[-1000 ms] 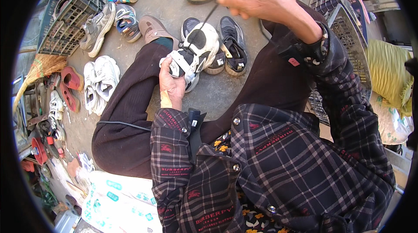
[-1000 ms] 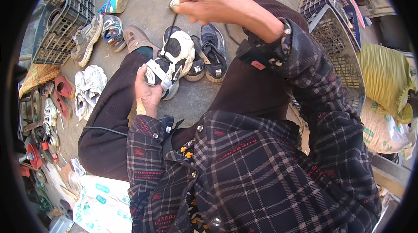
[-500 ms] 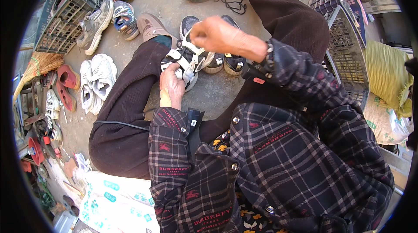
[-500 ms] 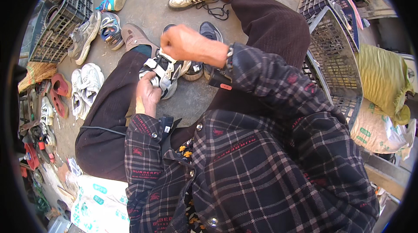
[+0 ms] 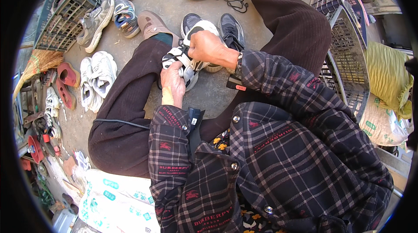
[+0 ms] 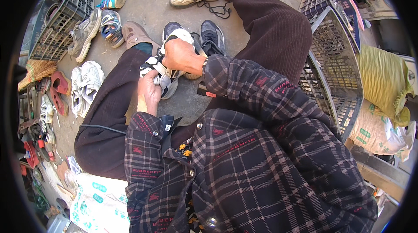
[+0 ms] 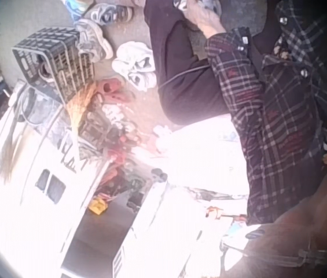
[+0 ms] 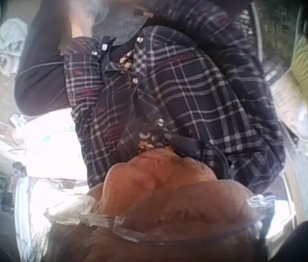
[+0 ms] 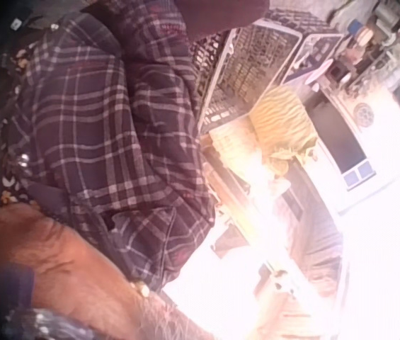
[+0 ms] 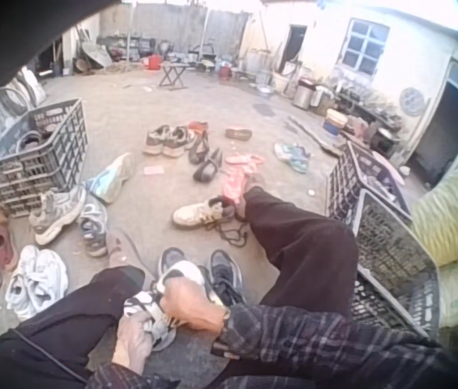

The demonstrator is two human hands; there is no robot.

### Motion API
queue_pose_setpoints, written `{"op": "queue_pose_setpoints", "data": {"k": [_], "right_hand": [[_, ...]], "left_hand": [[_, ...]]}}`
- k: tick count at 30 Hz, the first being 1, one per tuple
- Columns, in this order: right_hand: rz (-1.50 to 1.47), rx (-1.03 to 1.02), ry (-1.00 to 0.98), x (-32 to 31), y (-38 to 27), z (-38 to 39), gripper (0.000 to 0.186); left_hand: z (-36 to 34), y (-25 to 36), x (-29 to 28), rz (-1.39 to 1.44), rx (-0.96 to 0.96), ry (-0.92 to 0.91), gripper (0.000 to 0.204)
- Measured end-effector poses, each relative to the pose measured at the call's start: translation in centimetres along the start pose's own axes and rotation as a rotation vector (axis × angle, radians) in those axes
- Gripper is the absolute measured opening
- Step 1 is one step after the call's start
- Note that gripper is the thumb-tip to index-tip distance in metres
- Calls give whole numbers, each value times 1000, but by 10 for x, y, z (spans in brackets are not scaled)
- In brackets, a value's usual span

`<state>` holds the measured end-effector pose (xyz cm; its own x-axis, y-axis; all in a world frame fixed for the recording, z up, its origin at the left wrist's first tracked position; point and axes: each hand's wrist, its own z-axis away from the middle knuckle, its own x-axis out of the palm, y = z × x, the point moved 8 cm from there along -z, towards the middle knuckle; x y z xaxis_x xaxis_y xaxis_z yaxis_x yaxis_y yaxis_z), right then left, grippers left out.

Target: The person sits on the floor and repairs a white sneaker by hand. They remove the laces, insert a new insole, and re-lace the shoe. The finished shoe is placed in a nearby crate.

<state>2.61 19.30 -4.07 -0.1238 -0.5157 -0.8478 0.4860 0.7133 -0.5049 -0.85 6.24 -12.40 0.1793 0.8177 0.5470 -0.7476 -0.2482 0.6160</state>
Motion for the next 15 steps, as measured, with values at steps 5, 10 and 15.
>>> {"op": "queue_pose_setpoints", "data": {"k": [5,10,15], "right_hand": [[15,-260,180,-24,-14,9,12],[-150,-295,178,-17,-18,17,12],[-695,-181,3,-13,-7,14,18]], "left_hand": [[-1,-5,-4,-24,-51,30,26],[-1,-8,3,110,-156,-46,24],[4,-2,13,-108,15,-68,32]]}}
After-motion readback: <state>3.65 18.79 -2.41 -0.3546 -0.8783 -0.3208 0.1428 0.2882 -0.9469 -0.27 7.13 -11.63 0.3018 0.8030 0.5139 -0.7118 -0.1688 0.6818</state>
